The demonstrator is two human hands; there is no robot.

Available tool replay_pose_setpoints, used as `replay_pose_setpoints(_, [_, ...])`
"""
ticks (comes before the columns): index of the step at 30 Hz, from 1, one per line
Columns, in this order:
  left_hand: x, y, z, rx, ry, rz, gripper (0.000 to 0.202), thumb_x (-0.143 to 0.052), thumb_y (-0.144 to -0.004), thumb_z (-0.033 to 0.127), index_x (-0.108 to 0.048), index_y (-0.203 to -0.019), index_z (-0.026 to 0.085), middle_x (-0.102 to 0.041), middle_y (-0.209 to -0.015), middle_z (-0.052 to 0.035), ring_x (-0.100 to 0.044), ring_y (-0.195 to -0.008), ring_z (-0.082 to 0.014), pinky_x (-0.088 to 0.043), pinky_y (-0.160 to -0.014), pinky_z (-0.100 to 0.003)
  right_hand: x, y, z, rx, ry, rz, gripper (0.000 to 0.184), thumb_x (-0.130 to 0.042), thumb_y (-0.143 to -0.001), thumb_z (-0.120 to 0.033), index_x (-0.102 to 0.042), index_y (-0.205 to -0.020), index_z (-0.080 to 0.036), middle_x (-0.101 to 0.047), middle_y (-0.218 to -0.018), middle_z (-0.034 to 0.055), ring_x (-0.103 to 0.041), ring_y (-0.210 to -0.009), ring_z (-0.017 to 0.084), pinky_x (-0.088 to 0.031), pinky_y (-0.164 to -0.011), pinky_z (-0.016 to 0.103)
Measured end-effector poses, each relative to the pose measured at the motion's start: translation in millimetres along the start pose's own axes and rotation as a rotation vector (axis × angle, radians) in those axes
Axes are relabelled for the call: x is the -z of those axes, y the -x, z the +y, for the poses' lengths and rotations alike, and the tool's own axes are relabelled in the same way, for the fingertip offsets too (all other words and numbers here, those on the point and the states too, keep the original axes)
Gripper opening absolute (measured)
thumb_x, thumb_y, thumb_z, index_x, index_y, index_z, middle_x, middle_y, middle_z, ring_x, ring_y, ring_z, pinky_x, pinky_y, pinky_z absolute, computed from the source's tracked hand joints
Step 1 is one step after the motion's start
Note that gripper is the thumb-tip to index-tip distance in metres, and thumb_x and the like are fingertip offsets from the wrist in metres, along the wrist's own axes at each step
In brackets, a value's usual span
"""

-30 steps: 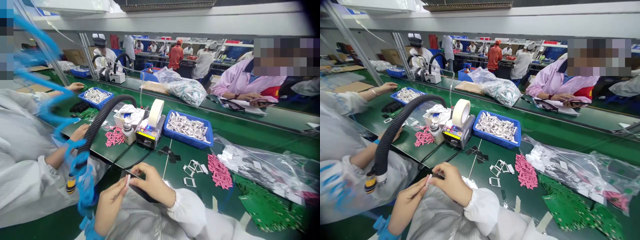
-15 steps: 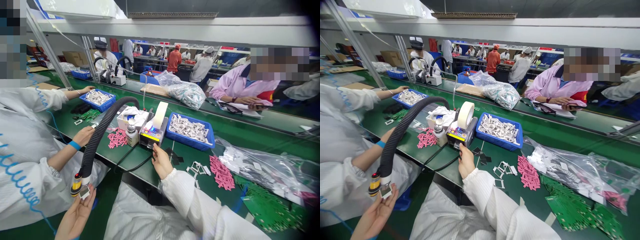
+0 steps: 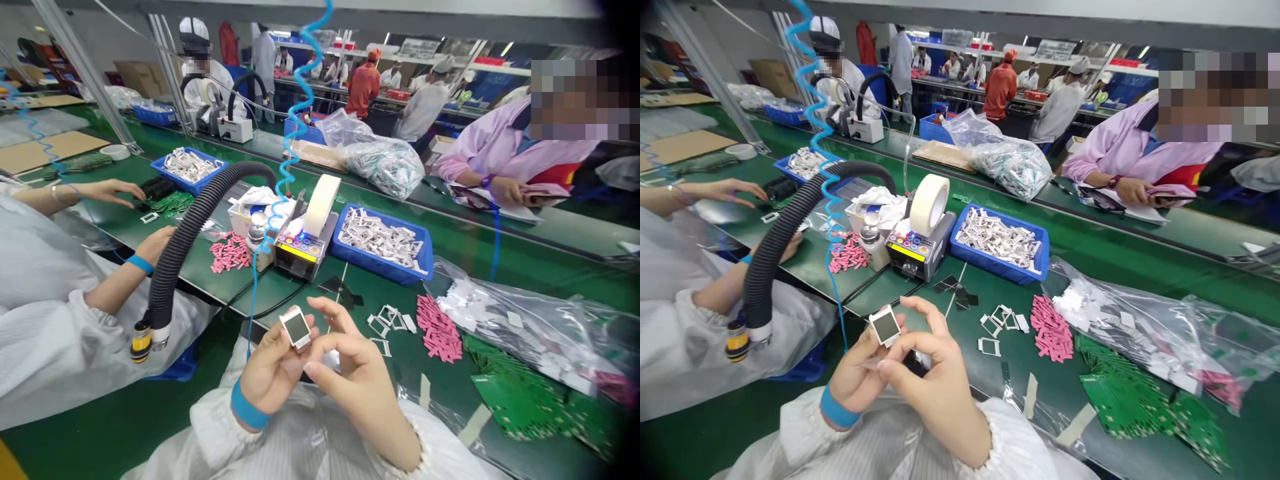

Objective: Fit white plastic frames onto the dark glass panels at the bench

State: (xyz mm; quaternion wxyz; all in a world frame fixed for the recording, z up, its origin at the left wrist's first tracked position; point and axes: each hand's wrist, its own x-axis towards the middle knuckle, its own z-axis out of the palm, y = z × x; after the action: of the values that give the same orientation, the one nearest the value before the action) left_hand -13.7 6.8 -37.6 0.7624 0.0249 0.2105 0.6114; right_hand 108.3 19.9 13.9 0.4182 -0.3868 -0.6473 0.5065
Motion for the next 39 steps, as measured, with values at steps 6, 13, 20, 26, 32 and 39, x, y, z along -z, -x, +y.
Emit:
replay_pose_setpoints(6, [-10.7,2,-11,0.02,-0.097,-0.027,0.026,-0.078,-0.061,0.026,-0.071,-0.086,0.022,-0.073,-0.084,0.0,-0.064,-0.085,-0.0153,-0.044,-0.091,-0.033,8,-8,0,0.143,0.303,0.2,0.008,-0.065,-0.073,-0.021,-0.066,-0.065,-0.023,-0.048,-0.128,0.006,-0.046,-0.115,0.031,-0.039,-0.092,0.049])
replay_pose_setpoints(13, [-11.2,2,-12,-0.021,-0.134,0.01,0.028,-0.079,-0.06,0.026,-0.07,-0.087,0.025,-0.072,-0.083,0.0034,-0.064,-0.082,-0.0138,-0.042,-0.094,-0.035,13,-10,4,0.128,0.31,0.254,0.01,-0.064,-0.075,-0.025,-0.065,-0.066,-0.023,-0.053,-0.121,0.0058,-0.048,-0.112,0.029,-0.038,-0.092,0.048])
replay_pose_setpoints(20, [-6.4,0,-14,-0.015,-0.167,0.019,0.03,-0.079,-0.059,0.028,-0.071,-0.088,0.025,-0.073,-0.088,0.0027,-0.064,-0.086,-0.0131,-0.044,-0.091,-0.03,12,-12,4,0.117,0.343,0.29,0.01,-0.063,-0.075,-0.024,-0.063,-0.065,-0.023,-0.054,-0.118,0.0057,-0.049,-0.11,0.028,-0.037,-0.092,0.047])
replay_pose_setpoints(26, [-9.7,-2,-13,-0.034,-0.195,0.037,0.026,-0.076,-0.064,0.027,-0.072,-0.09,0.025,-0.075,-0.09,0.0009,-0.065,-0.089,-0.0137,-0.048,-0.086,-0.024,5,-17,17,0.264,0.591,0.349,0.009,-0.056,-0.08,-0.026,-0.061,-0.086,-0.023,-0.053,-0.121,0.009,-0.046,-0.115,0.029,-0.032,-0.096,0.051])
replay_pose_setpoints(32, [-2.0,-4,-4,0.016,-0.28,0.23,0.024,-0.077,-0.061,0.026,-0.072,-0.084,0.03,-0.074,-0.084,0.0043,-0.067,-0.077,-0.011,-0.051,-0.062,-0.015,9,-7,39,0.598,1.045,-0.103,0.051,-0.042,-0.089,-0.043,-0.04,-0.133,-0.016,-0.03,-0.146,0.0114,-0.013,-0.136,0.036,-0.009,-0.105,0.061])
replay_pose_setpoints(39, [4.1,0,-8,0.25,-0.515,0.054,0.02,-0.074,-0.066,0.025,-0.073,-0.085,0.019,-0.072,-0.082,-0.0042,-0.063,-0.079,-0.0152,-0.05,-0.074,-0.024,39,13,41,0.463,0.713,0.006,0.016,-0.046,-0.091,-0.024,-0.056,-0.103,-0.025,-0.071,-0.092,-0.0042,-0.057,-0.102,0.014,-0.004,-0.112,0.043])
